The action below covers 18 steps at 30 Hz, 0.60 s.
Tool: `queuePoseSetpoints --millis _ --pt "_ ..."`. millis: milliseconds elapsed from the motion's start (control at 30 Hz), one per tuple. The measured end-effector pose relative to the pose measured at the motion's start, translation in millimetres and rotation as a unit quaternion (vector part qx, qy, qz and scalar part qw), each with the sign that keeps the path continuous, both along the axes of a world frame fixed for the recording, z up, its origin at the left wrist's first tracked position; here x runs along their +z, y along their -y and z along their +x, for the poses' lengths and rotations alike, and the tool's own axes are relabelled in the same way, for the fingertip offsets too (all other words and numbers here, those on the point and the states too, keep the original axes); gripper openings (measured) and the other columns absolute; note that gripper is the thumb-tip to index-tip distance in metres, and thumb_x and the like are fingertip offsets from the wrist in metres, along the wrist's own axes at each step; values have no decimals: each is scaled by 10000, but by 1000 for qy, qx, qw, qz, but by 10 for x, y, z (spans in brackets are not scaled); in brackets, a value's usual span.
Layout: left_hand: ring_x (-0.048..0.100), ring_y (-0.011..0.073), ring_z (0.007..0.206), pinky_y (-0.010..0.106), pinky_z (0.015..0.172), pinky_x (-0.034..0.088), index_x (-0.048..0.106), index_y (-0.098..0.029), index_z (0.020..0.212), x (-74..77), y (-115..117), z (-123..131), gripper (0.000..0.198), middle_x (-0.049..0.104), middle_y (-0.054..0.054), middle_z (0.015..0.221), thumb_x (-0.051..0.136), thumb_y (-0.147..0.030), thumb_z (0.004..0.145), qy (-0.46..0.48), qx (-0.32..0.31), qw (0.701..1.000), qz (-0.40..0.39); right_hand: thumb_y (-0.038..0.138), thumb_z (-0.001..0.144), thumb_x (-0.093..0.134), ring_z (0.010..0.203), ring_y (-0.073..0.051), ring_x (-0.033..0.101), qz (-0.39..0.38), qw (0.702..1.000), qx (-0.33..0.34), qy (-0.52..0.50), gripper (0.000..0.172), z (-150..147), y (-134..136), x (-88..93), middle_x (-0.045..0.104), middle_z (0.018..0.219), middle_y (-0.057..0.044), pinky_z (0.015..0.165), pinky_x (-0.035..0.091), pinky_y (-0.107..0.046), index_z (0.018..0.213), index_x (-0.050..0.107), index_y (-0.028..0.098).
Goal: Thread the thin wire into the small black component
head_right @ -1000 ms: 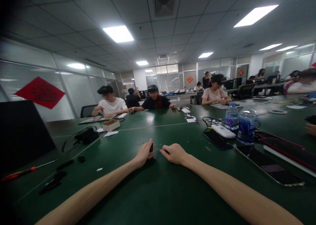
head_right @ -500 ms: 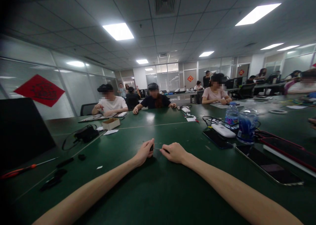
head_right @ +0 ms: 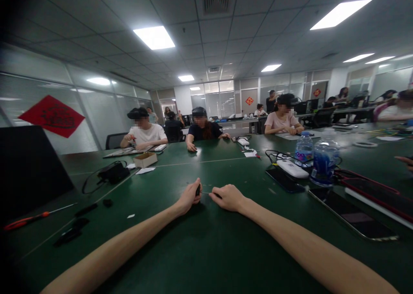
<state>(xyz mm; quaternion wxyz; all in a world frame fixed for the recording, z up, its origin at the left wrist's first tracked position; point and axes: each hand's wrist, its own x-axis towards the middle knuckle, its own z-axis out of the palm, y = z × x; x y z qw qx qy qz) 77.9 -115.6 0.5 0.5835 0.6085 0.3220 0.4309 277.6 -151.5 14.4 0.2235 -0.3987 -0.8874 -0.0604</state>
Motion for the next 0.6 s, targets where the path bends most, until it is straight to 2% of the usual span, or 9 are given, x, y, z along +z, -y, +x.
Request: queuePoseSetpoints --millis 433,600 --pt "231 56 378 191 397 152 432 -172 696 -15 2 -10 560 282 -71 461 298 -707 793 -23 19 999 21 387 942 360 588 -120 565 5 1000 20 4 339 8 -6 -5 637 682 -26 606 370 -223 885 624 182" --pt "291 76 401 210 420 215 442 -173 677 24 52 -2 558 339 -51 478 293 -696 800 -76 65 993 70 391 945 352 575 -117 558 7 1000 18 10 344 15 7 5 633 675 -21 599 367 -222 868 619 187"
